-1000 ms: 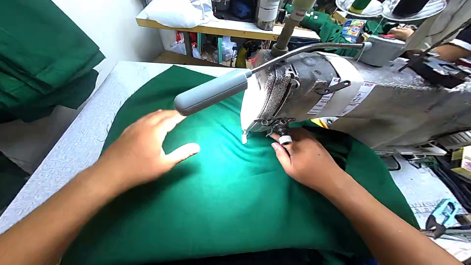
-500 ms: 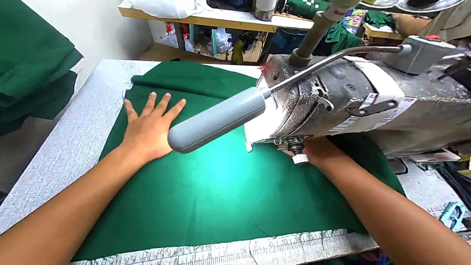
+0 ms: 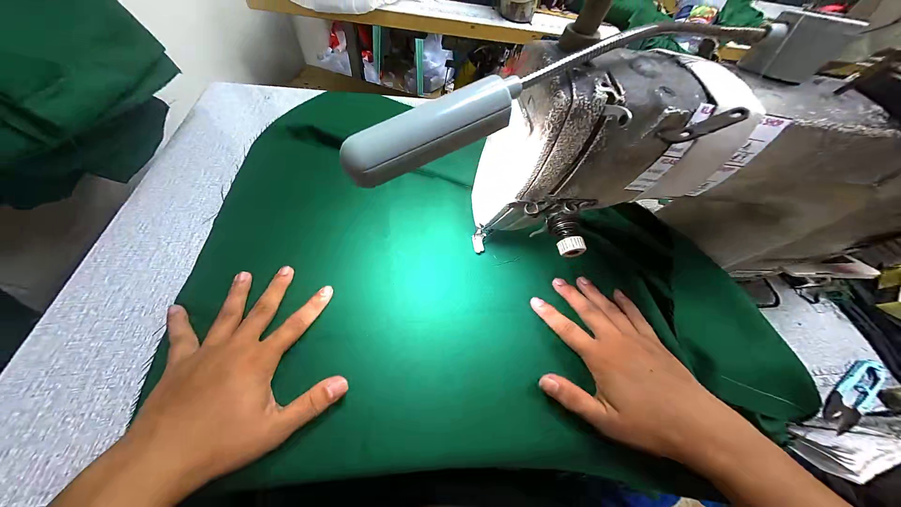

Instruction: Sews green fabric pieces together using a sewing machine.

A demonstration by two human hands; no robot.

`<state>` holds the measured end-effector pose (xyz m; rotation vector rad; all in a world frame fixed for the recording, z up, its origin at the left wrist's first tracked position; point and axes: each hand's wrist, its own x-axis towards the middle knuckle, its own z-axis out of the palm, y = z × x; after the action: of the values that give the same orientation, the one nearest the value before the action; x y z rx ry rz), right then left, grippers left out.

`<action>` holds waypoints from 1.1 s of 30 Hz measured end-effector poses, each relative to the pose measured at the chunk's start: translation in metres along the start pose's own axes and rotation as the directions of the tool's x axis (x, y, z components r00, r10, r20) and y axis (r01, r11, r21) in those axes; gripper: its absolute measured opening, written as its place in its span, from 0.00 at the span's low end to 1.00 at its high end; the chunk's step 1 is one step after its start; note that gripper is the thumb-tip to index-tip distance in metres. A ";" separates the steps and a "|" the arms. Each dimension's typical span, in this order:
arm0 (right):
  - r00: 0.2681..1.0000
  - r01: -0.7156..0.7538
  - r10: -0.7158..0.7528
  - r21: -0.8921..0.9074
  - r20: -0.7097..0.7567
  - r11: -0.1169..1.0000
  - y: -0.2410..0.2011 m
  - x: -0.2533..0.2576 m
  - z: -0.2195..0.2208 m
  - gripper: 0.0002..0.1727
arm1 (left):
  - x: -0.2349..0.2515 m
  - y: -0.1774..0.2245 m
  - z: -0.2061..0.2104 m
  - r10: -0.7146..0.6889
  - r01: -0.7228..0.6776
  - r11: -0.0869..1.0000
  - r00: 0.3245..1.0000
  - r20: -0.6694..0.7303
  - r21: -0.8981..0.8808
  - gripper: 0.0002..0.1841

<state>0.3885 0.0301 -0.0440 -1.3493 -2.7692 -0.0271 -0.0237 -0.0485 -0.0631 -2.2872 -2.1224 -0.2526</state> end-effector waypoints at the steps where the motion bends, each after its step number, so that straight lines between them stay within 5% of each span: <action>1: 1.000 0.002 -0.002 0.010 -0.027 1.000 0.001 0.006 -0.002 0.47 | 0.006 -0.001 -0.002 0.004 -0.005 1.000 1.000 -0.029 -0.023 0.54; 13: 0.982 -0.154 0.145 0.065 0.122 0.986 0.036 0.093 0.006 0.46 | 0.128 -0.016 0.001 -0.009 0.005 1.000 0.976 0.218 0.015 0.51; 33: 0.977 -0.166 0.158 0.043 0.146 0.985 0.038 0.091 0.006 0.51 | 0.126 -0.015 -0.002 -0.024 0.030 0.999 0.981 0.193 -0.029 0.51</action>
<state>0.3621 0.1249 -0.0450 -1.6177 -2.7375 0.1584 -0.0305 0.0776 -0.0468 -2.3918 -2.2535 -0.0675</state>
